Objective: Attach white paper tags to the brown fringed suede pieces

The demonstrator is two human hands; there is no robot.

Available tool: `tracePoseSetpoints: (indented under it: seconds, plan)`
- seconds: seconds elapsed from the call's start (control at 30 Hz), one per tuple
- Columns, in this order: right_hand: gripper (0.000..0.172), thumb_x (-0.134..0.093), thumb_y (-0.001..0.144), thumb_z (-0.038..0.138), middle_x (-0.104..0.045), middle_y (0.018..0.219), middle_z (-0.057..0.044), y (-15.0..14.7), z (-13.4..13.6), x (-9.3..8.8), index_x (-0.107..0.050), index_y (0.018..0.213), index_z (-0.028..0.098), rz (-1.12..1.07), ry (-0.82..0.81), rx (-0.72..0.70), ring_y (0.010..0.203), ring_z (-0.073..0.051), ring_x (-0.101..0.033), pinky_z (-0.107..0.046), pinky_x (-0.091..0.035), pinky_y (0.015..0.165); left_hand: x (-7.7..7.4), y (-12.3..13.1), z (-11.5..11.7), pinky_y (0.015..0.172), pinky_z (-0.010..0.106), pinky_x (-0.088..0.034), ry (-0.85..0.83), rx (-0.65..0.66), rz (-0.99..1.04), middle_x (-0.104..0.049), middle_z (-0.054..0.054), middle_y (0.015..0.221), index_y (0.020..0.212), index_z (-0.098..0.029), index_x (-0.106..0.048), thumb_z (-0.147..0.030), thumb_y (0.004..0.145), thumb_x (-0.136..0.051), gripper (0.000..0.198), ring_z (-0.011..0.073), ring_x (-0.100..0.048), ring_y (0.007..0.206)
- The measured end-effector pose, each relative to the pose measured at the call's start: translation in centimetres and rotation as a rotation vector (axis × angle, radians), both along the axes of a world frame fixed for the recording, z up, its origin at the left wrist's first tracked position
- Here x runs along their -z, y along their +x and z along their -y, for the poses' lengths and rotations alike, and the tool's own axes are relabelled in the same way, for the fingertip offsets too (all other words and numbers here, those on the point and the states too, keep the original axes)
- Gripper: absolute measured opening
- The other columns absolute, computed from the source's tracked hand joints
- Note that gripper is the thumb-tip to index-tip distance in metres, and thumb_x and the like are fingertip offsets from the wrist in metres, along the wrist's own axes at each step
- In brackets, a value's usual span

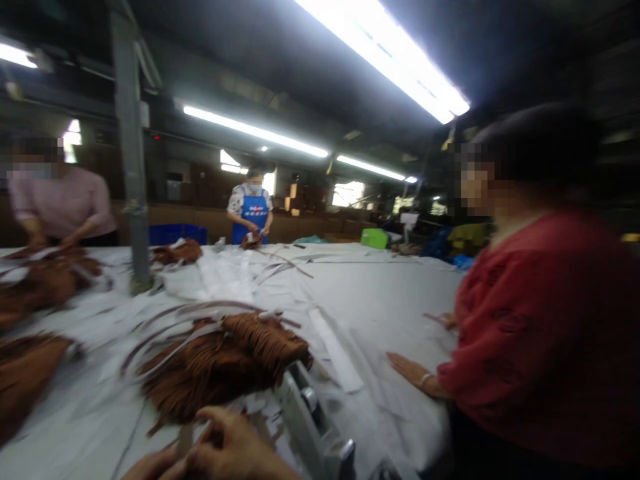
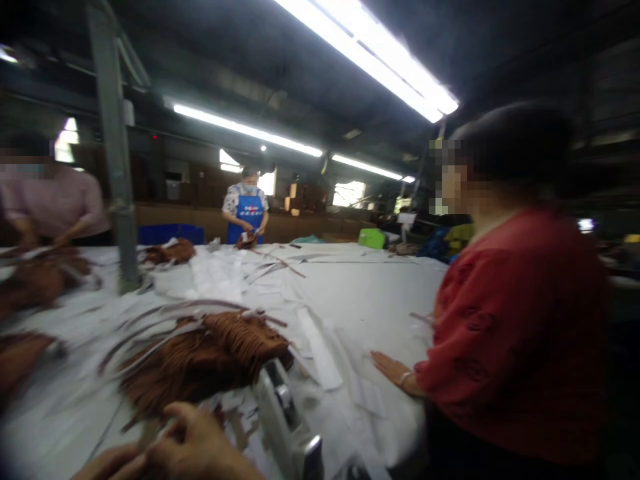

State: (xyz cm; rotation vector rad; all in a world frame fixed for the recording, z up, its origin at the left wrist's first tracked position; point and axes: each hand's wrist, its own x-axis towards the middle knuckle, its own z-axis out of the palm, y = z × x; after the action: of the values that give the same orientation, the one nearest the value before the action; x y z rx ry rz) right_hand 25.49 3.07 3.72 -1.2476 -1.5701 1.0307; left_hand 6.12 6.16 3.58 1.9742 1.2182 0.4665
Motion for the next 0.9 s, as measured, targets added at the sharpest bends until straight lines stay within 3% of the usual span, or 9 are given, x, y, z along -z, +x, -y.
tracePoseSetpoints:
  seconds: [0.07,0.1,0.17,0.3,0.5,0.7,0.9]
  plan:
    - [0.011,-0.067,0.069,0.023,-0.069,0.074,0.003,-3.1,0.5,1.3,-0.072,0.079,0.019,-0.011,-0.029,-0.078,0.073,-0.015,-0.063,-0.021,-0.047,0.061,0.9,-1.7,0.6,0.081,0.030,-0.049,-0.086,0.094,0.032,-0.070,0.000,0.090,0.089,-0.021,-0.070,-0.056,0.081,-0.053,0.040,0.0216,-0.061,0.089]
    - [0.013,-0.065,0.070,0.021,-0.069,0.074,0.002,-3.9,0.4,1.7,-0.072,0.080,0.018,0.019,-0.024,-0.100,0.071,-0.014,-0.062,-0.020,-0.046,0.062,1.3,-2.3,0.6,0.081,0.029,-0.048,-0.098,0.224,0.112,-0.070,0.002,0.090,0.092,-0.018,-0.069,-0.056,0.085,-0.044,0.046,0.0220,-0.060,0.089]
    - [0.013,-0.062,0.072,0.019,-0.068,0.069,0.001,-4.6,-0.5,2.0,-0.073,0.077,0.014,0.032,-0.015,-0.120,0.065,-0.012,-0.058,-0.020,-0.043,0.059,1.9,-3.1,0.3,0.082,0.028,-0.045,-0.073,0.314,0.181,-0.068,0.004,0.096,0.100,-0.016,-0.065,-0.055,0.087,-0.039,0.048,0.0208,-0.057,0.090]
    - [0.013,-0.060,0.073,0.019,-0.066,0.065,0.000,-4.1,-1.8,1.8,-0.072,0.071,0.013,0.066,0.041,-0.105,0.062,-0.012,-0.055,-0.020,-0.039,0.057,2.3,-3.1,-0.5,0.073,0.025,-0.044,-0.037,0.296,0.160,-0.063,0.003,0.084,0.090,-0.014,-0.062,-0.049,0.089,-0.037,0.042,0.0176,-0.054,0.078]
    - [0.017,-0.057,0.078,0.021,-0.067,0.066,-0.001,-4.3,-1.0,1.4,-0.071,0.071,0.014,0.104,0.117,-0.061,0.064,-0.013,-0.057,-0.021,-0.040,0.059,2.8,-2.8,-0.7,0.074,0.026,-0.042,0.017,0.302,0.139,-0.061,0.002,0.082,0.085,-0.016,-0.060,-0.037,0.088,-0.040,0.029,0.0174,-0.053,0.078]
    - [0.017,-0.057,0.080,0.020,-0.070,0.078,-0.002,-4.0,-1.3,1.5,-0.074,0.085,0.019,0.173,0.187,-0.197,0.075,-0.015,-0.062,-0.023,-0.046,0.069,3.2,-3.1,-1.0,0.073,0.025,-0.042,0.026,0.302,0.131,-0.063,0.002,0.082,0.085,-0.016,-0.063,-0.034,0.087,-0.042,0.028,0.0181,-0.054,0.077]
    - [0.018,-0.057,0.081,0.017,-0.073,0.081,-0.003,-4.0,-1.4,1.8,-0.074,0.082,0.021,0.179,0.282,-0.215,0.076,-0.015,-0.066,-0.024,-0.050,0.072,3.2,-3.1,-1.0,0.076,0.025,-0.043,0.004,0.283,0.169,-0.065,0.001,0.083,0.089,-0.016,-0.065,-0.039,0.088,-0.043,0.032,0.0184,-0.055,0.079]
